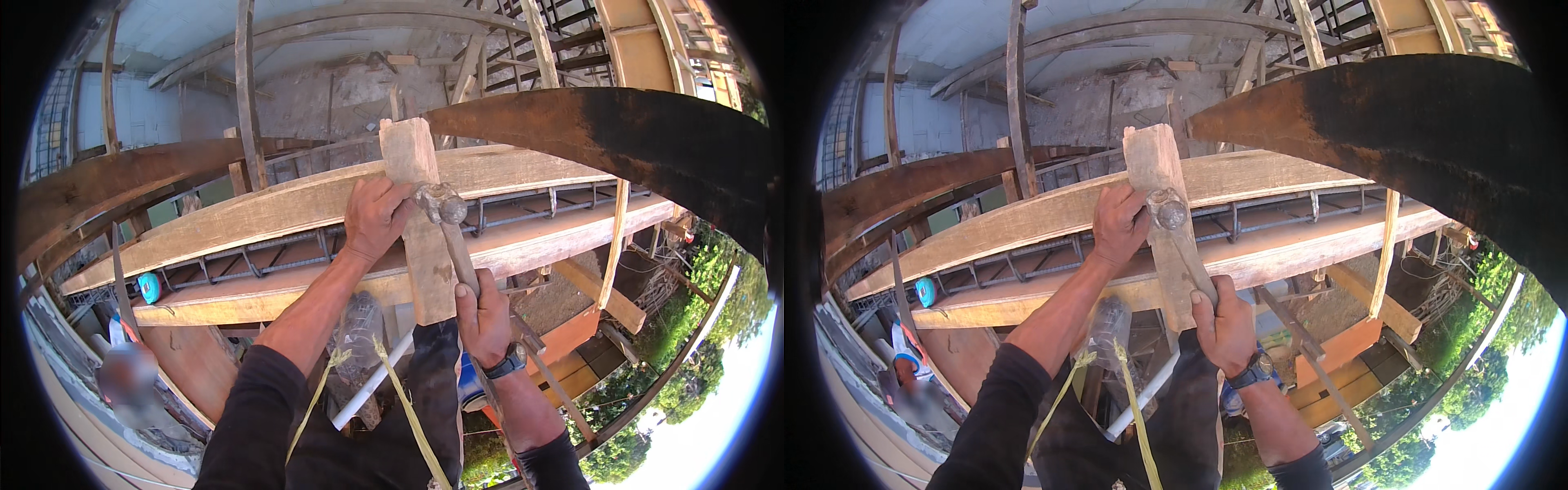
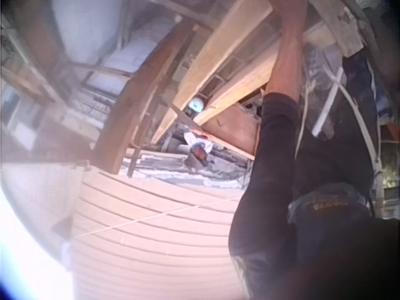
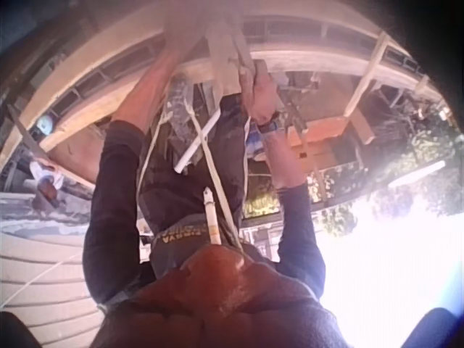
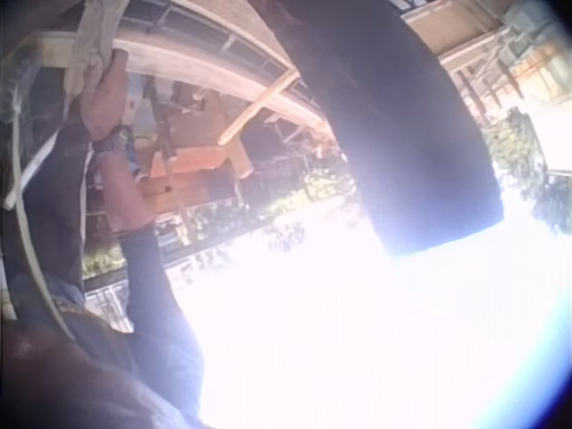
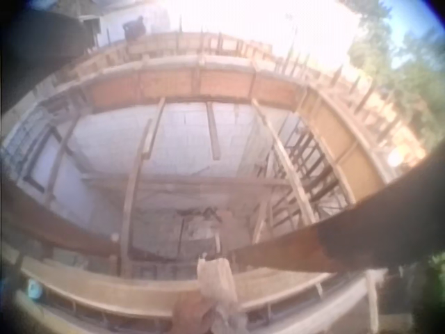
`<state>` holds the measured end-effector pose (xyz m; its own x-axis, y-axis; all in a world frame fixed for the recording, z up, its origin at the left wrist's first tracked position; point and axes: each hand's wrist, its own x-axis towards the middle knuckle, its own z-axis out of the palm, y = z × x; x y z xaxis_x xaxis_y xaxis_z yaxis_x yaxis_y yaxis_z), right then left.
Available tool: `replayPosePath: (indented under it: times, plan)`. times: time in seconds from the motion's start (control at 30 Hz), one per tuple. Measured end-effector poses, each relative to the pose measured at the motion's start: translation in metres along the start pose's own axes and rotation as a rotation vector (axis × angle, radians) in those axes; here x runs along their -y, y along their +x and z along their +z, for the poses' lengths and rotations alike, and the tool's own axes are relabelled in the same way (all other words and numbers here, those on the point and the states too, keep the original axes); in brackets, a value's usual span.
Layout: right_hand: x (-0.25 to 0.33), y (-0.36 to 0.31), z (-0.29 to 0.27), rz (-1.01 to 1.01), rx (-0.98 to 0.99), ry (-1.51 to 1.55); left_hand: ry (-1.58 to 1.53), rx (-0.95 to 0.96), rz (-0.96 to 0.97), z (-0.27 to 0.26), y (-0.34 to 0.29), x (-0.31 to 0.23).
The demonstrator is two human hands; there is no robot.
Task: The person hammers nails into wooden planks to secure them to a rebar-reinforced concrete formwork structure. They use a hammer and a tape measure to align and fasten the wood pieces on a construction site.
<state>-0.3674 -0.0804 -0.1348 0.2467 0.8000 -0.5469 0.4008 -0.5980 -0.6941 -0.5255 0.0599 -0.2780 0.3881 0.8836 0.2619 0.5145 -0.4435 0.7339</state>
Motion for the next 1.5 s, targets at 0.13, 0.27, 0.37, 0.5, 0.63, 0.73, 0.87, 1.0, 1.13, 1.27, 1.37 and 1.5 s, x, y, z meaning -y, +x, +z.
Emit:
replayPosePath:
  times: [0.13, 0.27, 0.37, 0.5, 0.63, 0.73, 0.87, 1.0, 1.13, 1.27, 1.37, 1.5]
  plan:
    - [0.022, -0.018, -0.012, -0.211, -0.094, 0.139, -0.007, -0.006, 0.011, -0.002, 0.000, 0.001]
    - [-0.005, -0.004, 0.004, -0.083, -0.046, -0.047, 0.012, -0.003, -0.008, 0.001, -0.001, 0.001]
    - [0.010, -0.007, -0.008, -0.059, -0.039, 0.111, -0.031, 0.011, -0.011, 0.000, -0.005, 0.001]
    - [-0.006, -0.014, 0.000, -0.155, -0.081, 0.081, -0.019, -0.002, 0.004, 0.001, -0.002, -0.001]
    - [0.005, -0.007, -0.002, -0.059, 0.002, 0.068, -0.004, 0.015, -0.010, -0.004, -0.005, -0.001]
    - [0.008, -0.014, -0.006, -0.098, -0.031, 0.172, -0.011, 0.002, 0.001, -0.003, -0.003, -0.001]
    - [-0.012, -0.020, -0.002, -0.113, -0.047, 0.218, -0.031, -0.008, 0.024, 0.005, 0.002, -0.007]
    - [-0.016, 0.001, -0.005, -0.060, -0.077, 0.163, -0.022, -0.008, 0.006, 0.005, 0.002, -0.002]
    - [-0.040, 0.001, -0.005, -0.140, -0.350, 0.094, -0.048, 0.064, -0.035, -0.012, -0.004, 0.000]
    - [-0.089, 0.015, -0.028, -0.006, -0.538, -0.086, -0.098, 0.035, -0.163, -0.056, -0.028, -0.007]
    - [-0.142, 0.025, -0.038, -0.057, -0.666, -0.397, 0.062, -0.120, -0.324, -0.132, -0.080, 0.019]
    - [-0.161, 0.046, -0.030, -0.184, -0.700, -0.554, 0.360, -0.344, -0.643, -0.239, -0.175, 0.087]
